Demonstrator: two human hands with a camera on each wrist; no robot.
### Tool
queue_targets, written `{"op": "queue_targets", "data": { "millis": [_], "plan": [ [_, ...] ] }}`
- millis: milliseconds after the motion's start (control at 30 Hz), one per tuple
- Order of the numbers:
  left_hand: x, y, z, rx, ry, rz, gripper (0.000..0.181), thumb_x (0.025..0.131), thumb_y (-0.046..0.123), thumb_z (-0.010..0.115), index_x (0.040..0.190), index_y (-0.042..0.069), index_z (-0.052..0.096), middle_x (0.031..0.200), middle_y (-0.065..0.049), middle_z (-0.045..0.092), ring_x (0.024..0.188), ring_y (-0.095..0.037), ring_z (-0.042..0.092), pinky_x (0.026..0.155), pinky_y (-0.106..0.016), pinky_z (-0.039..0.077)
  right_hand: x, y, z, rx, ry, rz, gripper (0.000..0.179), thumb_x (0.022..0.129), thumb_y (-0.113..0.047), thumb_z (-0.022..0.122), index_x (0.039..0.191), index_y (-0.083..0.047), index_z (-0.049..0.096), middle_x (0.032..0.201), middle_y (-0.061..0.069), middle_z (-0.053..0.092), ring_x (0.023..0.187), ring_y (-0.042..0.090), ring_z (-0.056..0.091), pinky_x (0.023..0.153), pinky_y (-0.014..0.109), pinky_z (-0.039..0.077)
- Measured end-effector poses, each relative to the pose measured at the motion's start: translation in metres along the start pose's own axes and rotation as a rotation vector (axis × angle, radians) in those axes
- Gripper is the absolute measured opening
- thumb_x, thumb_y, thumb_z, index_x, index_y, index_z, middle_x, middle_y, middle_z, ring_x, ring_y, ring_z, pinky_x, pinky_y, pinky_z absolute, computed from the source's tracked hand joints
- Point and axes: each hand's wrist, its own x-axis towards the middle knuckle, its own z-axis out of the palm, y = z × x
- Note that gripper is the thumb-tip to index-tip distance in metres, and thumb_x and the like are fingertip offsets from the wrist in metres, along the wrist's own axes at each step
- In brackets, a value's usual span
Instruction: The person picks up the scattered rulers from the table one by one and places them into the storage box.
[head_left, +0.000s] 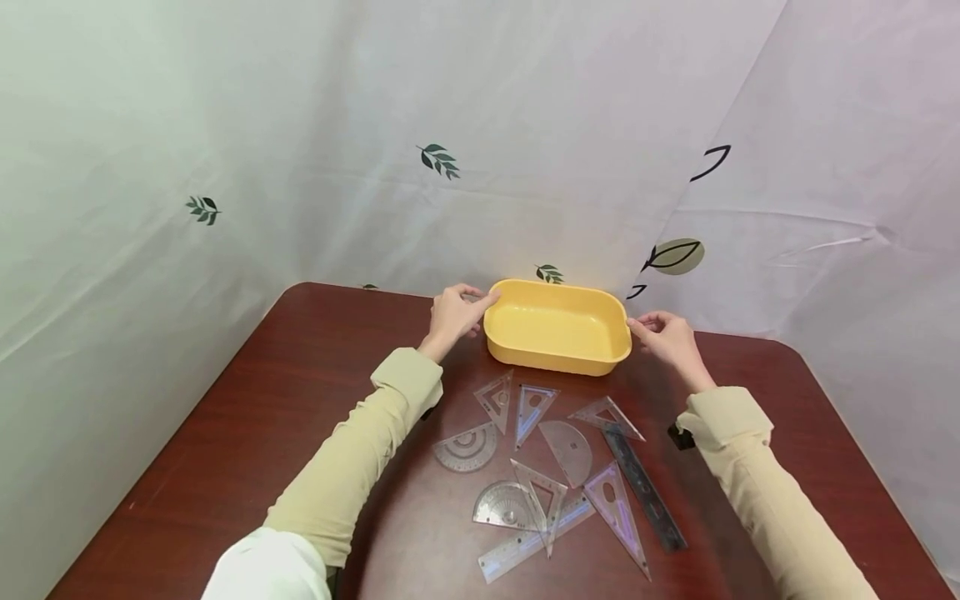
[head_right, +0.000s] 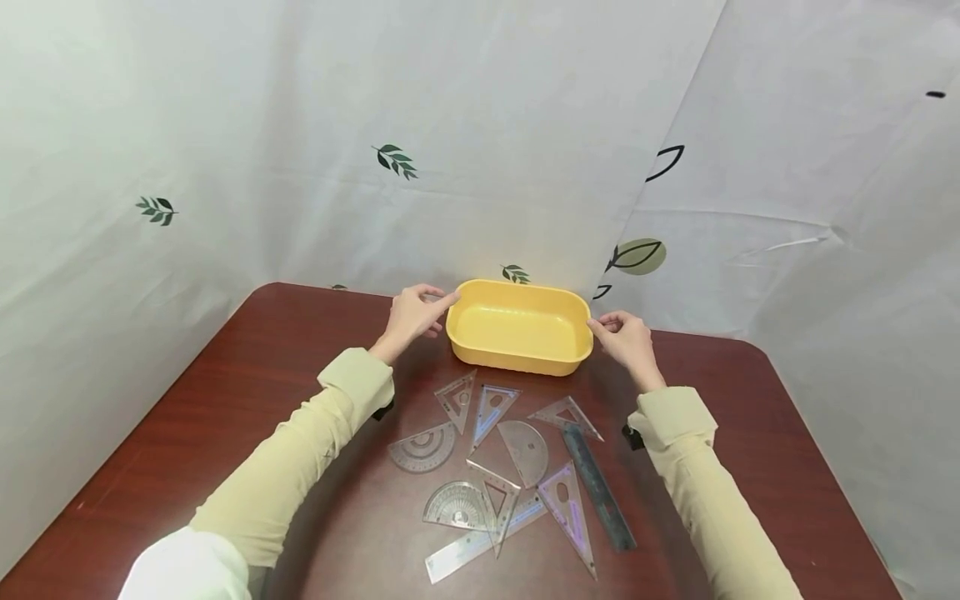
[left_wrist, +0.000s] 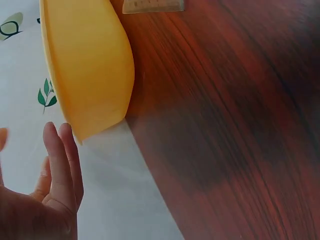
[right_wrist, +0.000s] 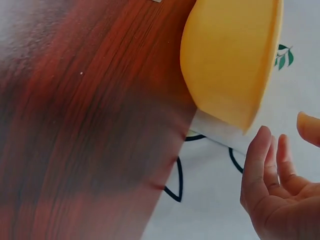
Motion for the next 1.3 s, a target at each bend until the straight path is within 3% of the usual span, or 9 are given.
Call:
{"op": "queue_targets", "data": {
  "millis": [167, 333, 733, 933, 1300],
  "plan": [
    [0.004, -0.003, 0.007, -0.005, -0.042, -0.026, 0.038, 0.089, 0.023, 0.070, 0.122, 0.006, 0.064, 0.101, -0.017, 0.071, 0.068, -0.030, 0.071, 0.067, -0.042, 0.063, 0.009, 0.004, 0.008, 0.042, -0.040, 0.060, 0.047, 0.095, -0.028, 0.060, 0.118, 0.012, 0.056, 0.103, 0.027, 0.064, 0.059, -0.004, 0.059, 0.064, 0.026, 0.062],
    [0.005, -0.006, 0.012, 0.014, -0.047, -0.037, 0.037, 0.088, 0.011, 0.069, 0.125, 0.005, 0.063, 0.101, -0.017, 0.070, 0.075, -0.033, 0.071, 0.067, -0.038, 0.063, 0.014, 0.006, 0.013, 0.027, -0.067, 0.106, 0.048, 0.095, -0.023, 0.061, 0.126, 0.013, 0.052, 0.102, 0.022, 0.061, 0.060, -0.002, 0.056, 0.067, 0.029, 0.062],
    [0.010, -0.011, 0.021, -0.018, -0.051, 0.008, 0.037, 0.089, 0.011, 0.069, 0.124, 0.002, 0.064, 0.101, -0.017, 0.069, 0.053, -0.010, 0.062, 0.065, -0.035, 0.063, 0.013, 0.006, 0.009, 0.017, -0.084, 0.100, 0.048, 0.094, -0.015, 0.061, 0.131, 0.014, 0.049, 0.113, 0.032, 0.062, 0.059, -0.004, 0.057, 0.067, 0.031, 0.063],
    [0.008, -0.015, 0.026, -0.025, -0.065, 0.026, 0.037, 0.089, 0.012, 0.069, 0.125, 0.002, 0.063, 0.101, -0.016, 0.069, 0.054, -0.011, 0.063, 0.065, -0.036, 0.063, 0.008, 0.012, 0.007, 0.008, -0.071, 0.098, 0.048, 0.094, -0.015, 0.061, 0.129, 0.014, 0.050, 0.111, 0.032, 0.062, 0.060, -0.001, 0.058, 0.069, 0.035, 0.063],
    [0.000, -0.013, 0.029, -0.055, -0.079, 0.011, 0.039, 0.090, 0.011, 0.068, 0.127, 0.001, 0.062, 0.103, -0.017, 0.069, 0.052, -0.006, 0.059, 0.058, -0.026, 0.061, 0.002, 0.023, 0.011, 0.020, -0.024, 0.090, 0.044, 0.093, -0.014, 0.062, 0.128, 0.011, 0.053, 0.109, 0.031, 0.063, 0.060, -0.003, 0.057, 0.067, 0.034, 0.063]
  ]
}}
